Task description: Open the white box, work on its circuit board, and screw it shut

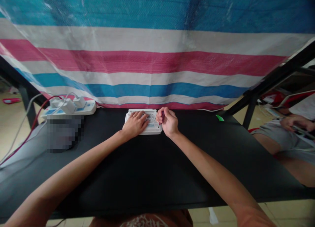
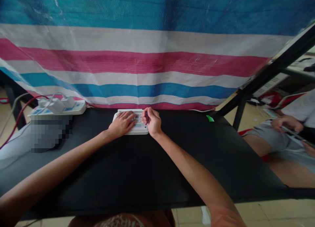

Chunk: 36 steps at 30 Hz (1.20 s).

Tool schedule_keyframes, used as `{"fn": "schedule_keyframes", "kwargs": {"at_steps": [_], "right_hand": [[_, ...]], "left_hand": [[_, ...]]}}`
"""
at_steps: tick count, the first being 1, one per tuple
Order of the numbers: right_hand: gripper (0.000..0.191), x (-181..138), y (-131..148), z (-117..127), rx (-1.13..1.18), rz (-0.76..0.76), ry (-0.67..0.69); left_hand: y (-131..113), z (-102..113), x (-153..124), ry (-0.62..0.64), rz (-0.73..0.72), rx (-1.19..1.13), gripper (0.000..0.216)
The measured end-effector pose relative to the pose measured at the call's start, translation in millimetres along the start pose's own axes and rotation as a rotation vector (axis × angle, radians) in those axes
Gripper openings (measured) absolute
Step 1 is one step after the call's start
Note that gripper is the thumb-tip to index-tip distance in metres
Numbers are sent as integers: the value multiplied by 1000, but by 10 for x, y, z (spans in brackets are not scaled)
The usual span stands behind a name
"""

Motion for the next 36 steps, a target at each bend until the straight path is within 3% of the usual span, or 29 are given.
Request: {"fn": "schedule_keyframes", "kwargs": {"at_steps": [7, 26, 29, 33, 36], "right_hand": [[39, -30, -14, -4, 58, -21, 36], [38, -13, 9, 24, -128, 17, 3], [39, 16, 80, 63, -433, 74, 59], [40, 72, 299, 61, -1301, 212, 201], [39, 98, 466, 36, -1791, 105, 238]], "left_hand": [[11, -30, -5, -22, -4, -19, 36], [5, -16, 0, 0, -8, 10, 39], [0, -6, 0, -1, -8, 11, 38], [-1, 4, -1, -6, -14, 2, 39], [-1, 4, -2, -5, -14, 0, 39]]}}
Point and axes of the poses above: each hand's wrist, its own x-axis towards the middle knuckle, its own z-axis out of the back of the hand, y = z × x, the point moved 2 cm from there along x, towards the middle knuckle, and after that the axes turned 4 degrees about z, right-handed, at the moved point
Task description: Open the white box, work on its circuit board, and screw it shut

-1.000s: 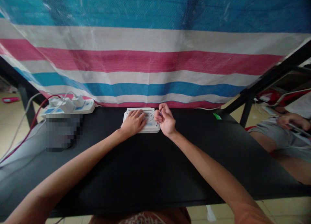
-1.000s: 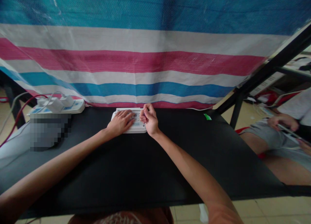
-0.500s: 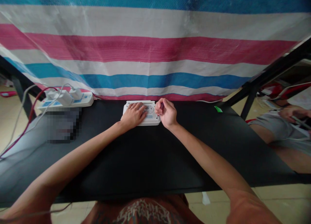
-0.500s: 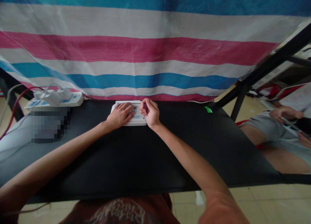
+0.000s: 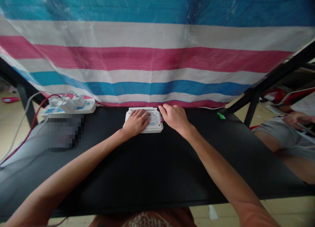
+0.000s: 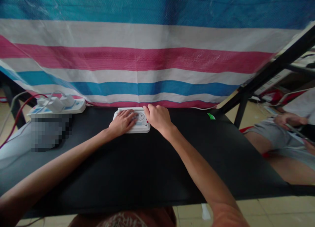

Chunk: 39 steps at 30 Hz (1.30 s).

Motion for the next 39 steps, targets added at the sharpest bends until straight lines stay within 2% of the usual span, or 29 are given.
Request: {"fn": "schedule_keyframes", "kwargs": {"at_steps": [2, 4, 6, 9, 12, 14, 16, 22, 26, 31, 36, 39], "right_hand": [[35, -3, 16, 91, -66, 36, 118], [26, -14, 45, 167, -27, 131, 203], [22, -30, 68, 223, 12, 190, 249], [27, -44, 84, 241, -7, 159, 285], [29, -30, 82, 186, 32, 128, 252], [26, -11, 77, 142, 125, 190, 208], [32, -1, 67, 114, 188, 250, 184], [23, -21, 78, 123, 31, 143, 206], [28, -33, 125, 153, 114, 228, 209], [34, -55, 126, 190, 92, 283, 221], [26, -45, 137, 170, 45, 195, 199], [29, -37, 147, 165, 88, 218, 203]], "left_hand": [[0, -4, -1, 1, 7, -10, 38], [0, -8, -1, -4, 15, -27, 37], [-1, -12, -2, -10, 17, -36, 37], [-5, -14, -2, -13, 8, -18, 38], [-4, -13, -1, -13, 7, -13, 37], [-1, -13, 0, -12, 10, -25, 36], [1, -14, 1, -9, 9, -31, 37], [0, -16, -2, -19, 9, -22, 36], [-2, -17, -1, -8, 9, -18, 36], [-8, -11, -3, -8, 14, -26, 35], [-6, -12, -2, -13, 14, -21, 37], [-6, -5, 1, 5, 12, -23, 38]]}}
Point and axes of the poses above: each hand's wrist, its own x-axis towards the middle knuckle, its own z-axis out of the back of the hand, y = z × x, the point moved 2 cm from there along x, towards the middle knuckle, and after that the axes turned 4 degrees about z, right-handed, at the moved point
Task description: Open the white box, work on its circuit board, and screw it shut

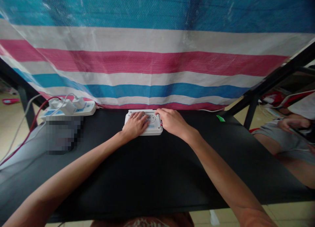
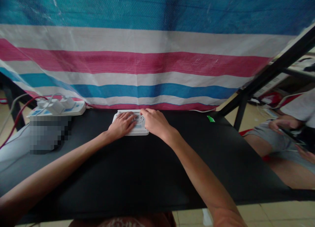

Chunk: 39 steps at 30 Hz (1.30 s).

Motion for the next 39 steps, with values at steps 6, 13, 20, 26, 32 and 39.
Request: {"fn": "schedule_keyframes", "kwargs": {"at_steps": [6, 13, 20, 26, 32, 39], "right_hand": [[34, -19, -61, -7, 68, 44, -27], [33, -13, -63, -20, 99, 54, -35], [24, -4, -53, -13, 69, 0, -34], [32, -33, -29, 25, 138, 182, 31], [26, -18, -110, 23, 58, 13, -19], [21, -14, -114, 18, 87, 104, -30]], "left_hand": [[5, -3, 1, 15, 3, -9, 40], [-3, 3, -6, 11, 0, 4, 39], [-13, 29, -6, -3, 2, -40, 36], [-11, 24, -7, -12, 2, -48, 35], [2, 4, -5, -5, -6, 7, 38], [-1, 8, -7, -15, -11, 0, 37]]}}
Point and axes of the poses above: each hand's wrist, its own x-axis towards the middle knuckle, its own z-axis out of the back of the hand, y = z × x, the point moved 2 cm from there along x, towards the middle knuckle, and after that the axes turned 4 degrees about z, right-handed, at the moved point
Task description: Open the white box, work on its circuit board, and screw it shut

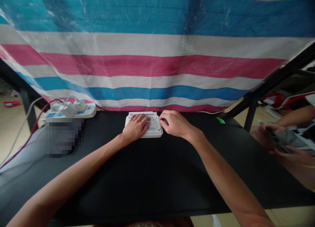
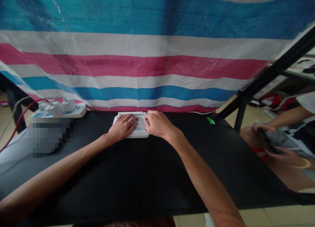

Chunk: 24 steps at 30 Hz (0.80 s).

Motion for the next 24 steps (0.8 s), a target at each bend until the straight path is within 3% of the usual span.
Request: {"fn": "schedule_keyframes", "kwargs": {"at_steps": [3, 6, 11, 15, 20, 24], "right_hand": [[24, 2, 19, -10, -44, -46, -10], [34, 5, 39, -22, 6, 48, -23], [26, 8, -18, -34, 22, -33, -37], [40, 4, 17, -20, 43, 84, -25], [28, 8, 0, -29, -10, -37, -26], [34, 17, -3, -25, 24, 59, -5]], "left_hand": [[1, -5, 0, 3, 0, 8, 37], [1, -11, 0, 4, 2, 18, 38], [-5, -3, -2, 3, 3, 25, 37], [0, 1, -4, -5, 6, -5, 36], [-6, -12, 1, -8, 3, 10, 37], [-30, -20, 12, -15, 10, 23, 35]]}}
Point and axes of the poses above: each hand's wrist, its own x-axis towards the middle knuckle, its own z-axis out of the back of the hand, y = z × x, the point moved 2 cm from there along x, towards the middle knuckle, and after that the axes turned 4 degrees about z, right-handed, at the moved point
